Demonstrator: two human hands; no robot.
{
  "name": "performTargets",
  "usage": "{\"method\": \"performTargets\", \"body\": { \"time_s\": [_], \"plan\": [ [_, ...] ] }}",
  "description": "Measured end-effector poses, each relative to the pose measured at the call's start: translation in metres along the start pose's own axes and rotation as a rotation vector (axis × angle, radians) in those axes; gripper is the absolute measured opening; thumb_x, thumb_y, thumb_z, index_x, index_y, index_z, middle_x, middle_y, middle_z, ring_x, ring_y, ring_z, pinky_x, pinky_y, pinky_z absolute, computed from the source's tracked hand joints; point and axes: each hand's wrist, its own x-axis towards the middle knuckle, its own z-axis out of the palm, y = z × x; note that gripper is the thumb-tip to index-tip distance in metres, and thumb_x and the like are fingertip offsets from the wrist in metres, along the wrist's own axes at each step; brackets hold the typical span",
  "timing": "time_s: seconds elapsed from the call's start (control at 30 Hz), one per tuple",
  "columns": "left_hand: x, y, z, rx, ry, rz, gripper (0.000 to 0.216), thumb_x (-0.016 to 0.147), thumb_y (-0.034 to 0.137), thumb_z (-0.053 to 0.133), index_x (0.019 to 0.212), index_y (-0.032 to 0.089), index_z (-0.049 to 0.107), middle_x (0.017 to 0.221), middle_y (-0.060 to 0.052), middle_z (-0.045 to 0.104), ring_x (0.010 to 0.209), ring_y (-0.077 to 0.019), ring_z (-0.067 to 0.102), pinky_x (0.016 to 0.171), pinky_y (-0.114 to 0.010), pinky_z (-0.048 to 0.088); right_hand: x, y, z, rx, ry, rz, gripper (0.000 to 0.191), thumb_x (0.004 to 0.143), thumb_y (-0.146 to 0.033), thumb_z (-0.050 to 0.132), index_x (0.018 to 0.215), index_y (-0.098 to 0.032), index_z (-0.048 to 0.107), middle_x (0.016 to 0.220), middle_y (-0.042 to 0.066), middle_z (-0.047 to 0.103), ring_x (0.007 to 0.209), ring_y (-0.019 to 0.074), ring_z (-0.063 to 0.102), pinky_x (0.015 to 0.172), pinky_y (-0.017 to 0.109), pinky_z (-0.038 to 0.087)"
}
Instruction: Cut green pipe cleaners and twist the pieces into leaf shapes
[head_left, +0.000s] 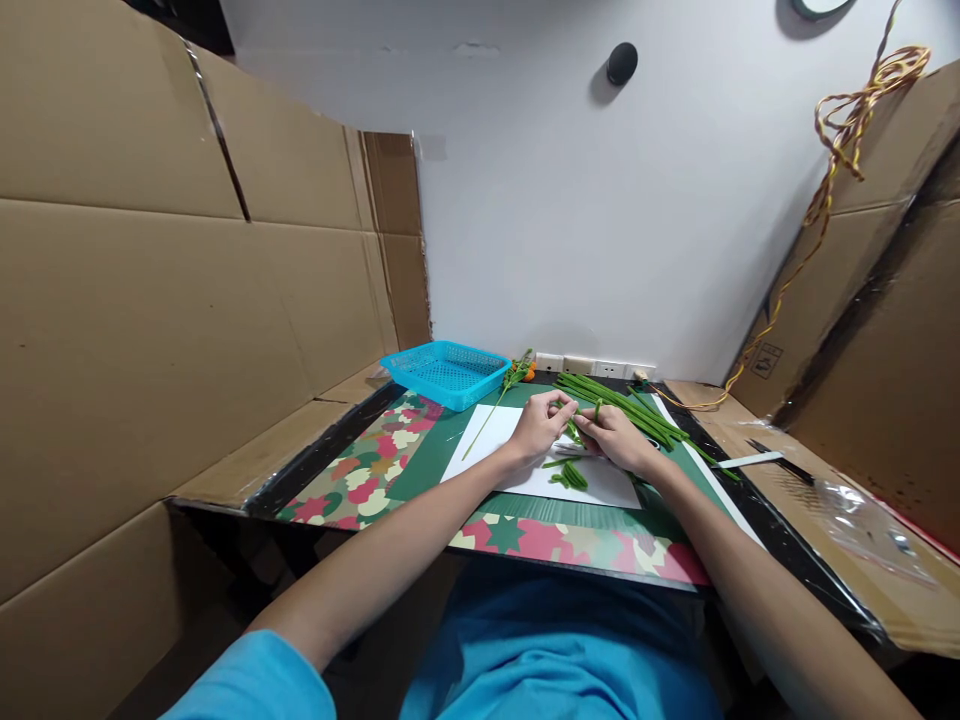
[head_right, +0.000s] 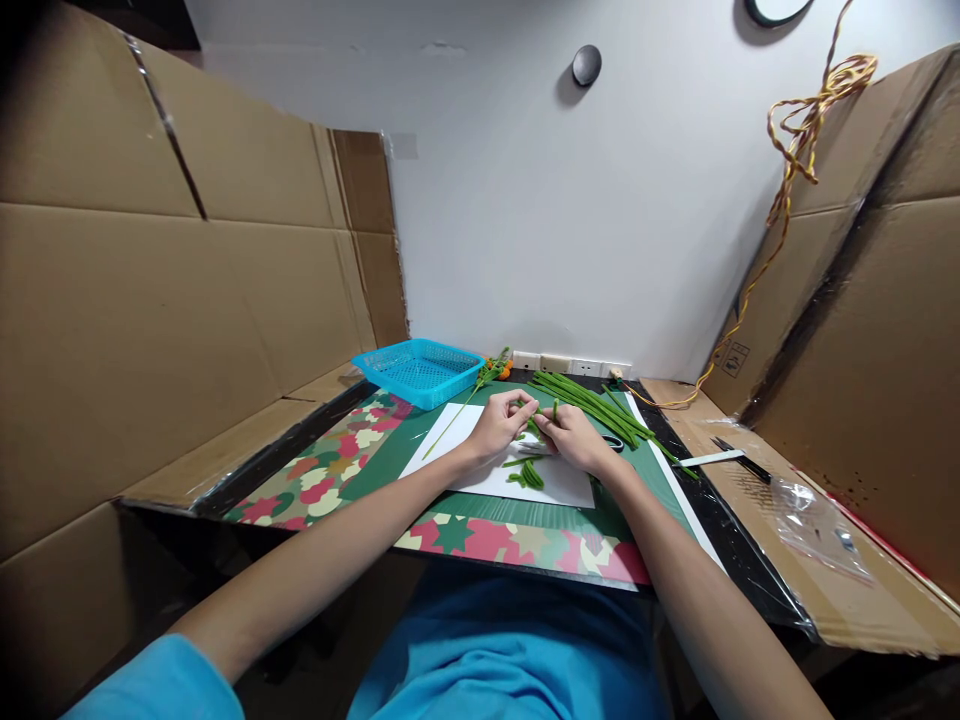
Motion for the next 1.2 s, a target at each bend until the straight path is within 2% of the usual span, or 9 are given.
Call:
{"method": "performTargets", "body": {
  "time_s": [0.37,0.6,0.87,1.2],
  "plan": [
    [-0.0012,0.0034,-0.0058,0.185,-0.041,0.075,0.042,0.092,0.054,0.059,0.083,0.014,0.068,0.061,0.002,0.052,0.058,-0.0112,0.043,0.055,-0.024,0.032,-0.0004,0.0052,-0.0015,0.053,-0.091,0.031,0.06,0.102,-0.051,0.044,0.05,-0.022,0.048,0.045,0.0,0.05,0.048,0.0141,0.045,0.059,0.029,0.037],
    [-0.0025,-0.0018,-0.0086,0.245,-0.117,0.105,0.036,0.095,0.045,0.055,0.084,0.014,0.068,0.068,-0.001,0.058,0.064,-0.0123,0.046,0.061,-0.025,0.035,-0.0009,0.0057,0.0006,0.012,-0.144,0.025,0.056,0.102,-0.045,0.045,0.051,-0.022,0.047,0.048,0.001,0.053,0.05,0.0145,0.045,0.061,0.03,0.037],
    [-0.002,-0.0052,-0.0039,0.149,-0.046,0.041,0.037,0.094,0.051,0.055,0.083,0.016,0.061,0.06,0.004,0.047,0.056,-0.0106,0.039,0.056,-0.024,0.03,0.0014,0.0066,0.0036,0.003,-0.076,0.008,0.059,0.103,-0.047,0.042,0.05,-0.021,0.048,0.046,0.0,0.052,0.049,0.0133,0.047,0.062,0.029,0.037],
    [-0.0007,-0.0046,0.0004,0.037,0.009,-0.002,0.045,0.09,0.061,0.059,0.084,0.016,0.061,0.057,0.005,0.045,0.051,-0.009,0.037,0.05,-0.023,0.026,0.002,0.0068,0.0026,0.048,-0.016,0.025,0.057,0.103,-0.053,0.039,0.057,-0.021,0.05,0.048,0.0,0.053,0.049,0.013,0.047,0.057,0.027,0.036]
  ]
}}
